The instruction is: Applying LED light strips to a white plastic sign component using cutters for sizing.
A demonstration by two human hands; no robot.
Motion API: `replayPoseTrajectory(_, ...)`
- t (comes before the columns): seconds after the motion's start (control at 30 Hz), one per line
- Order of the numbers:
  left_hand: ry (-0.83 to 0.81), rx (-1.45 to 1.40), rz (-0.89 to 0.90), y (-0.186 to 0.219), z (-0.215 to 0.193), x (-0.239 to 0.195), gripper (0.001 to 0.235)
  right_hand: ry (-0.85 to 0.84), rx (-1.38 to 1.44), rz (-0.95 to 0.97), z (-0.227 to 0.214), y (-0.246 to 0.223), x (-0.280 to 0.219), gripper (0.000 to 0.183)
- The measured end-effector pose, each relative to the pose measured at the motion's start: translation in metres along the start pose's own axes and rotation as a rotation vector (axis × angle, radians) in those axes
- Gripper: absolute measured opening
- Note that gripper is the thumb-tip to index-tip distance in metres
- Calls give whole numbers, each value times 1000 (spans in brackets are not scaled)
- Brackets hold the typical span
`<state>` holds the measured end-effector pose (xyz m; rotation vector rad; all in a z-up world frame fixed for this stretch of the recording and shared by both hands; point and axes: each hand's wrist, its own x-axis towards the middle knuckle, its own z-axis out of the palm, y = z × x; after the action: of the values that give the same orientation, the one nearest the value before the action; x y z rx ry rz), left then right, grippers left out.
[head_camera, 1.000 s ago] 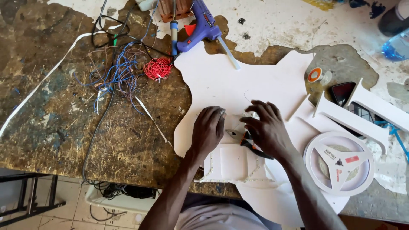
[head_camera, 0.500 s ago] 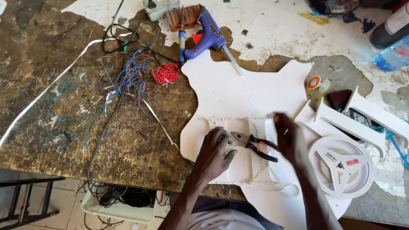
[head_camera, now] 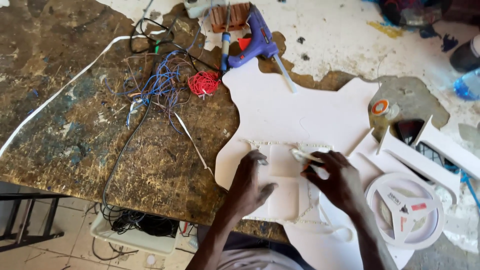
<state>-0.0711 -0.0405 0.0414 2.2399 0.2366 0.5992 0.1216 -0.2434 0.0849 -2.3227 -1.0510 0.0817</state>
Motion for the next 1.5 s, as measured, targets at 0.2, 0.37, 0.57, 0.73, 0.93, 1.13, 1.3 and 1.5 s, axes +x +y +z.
replayPoseTrajectory(0.2,62,43,8,-26,7,5,50,294,-160,22,-19,95,47,58)
replayPoseTrajectory(0.37,48,-122,-51,-29,-1,23,50,391,-73,-35,-38,80,48,60)
replayPoseTrajectory(0.57,105,-84,127,-70,2,60,46,461,214,115,-65,68,2,41)
replayPoseTrajectory(0.73,63,125,5,-46,-8,83,47,705,428,245,-127,40,-23,39)
replayPoseTrajectory(0.93,135,-80,222,33,50,106,38,645,1253,212,-131,16,-26,37)
replayPoseTrajectory(1.13,-401,-303,432,81,107,102,72,259,1681,385,-63,24,-47,42)
replayPoseTrajectory(1.3,-557,-204,285,75,78,81,16,478,1582,230,-98,81,-58,34)
replayPoseTrajectory(1.5,-144,-615,-207,16,17,68,49,849,1578,395,-145,149,-76,11)
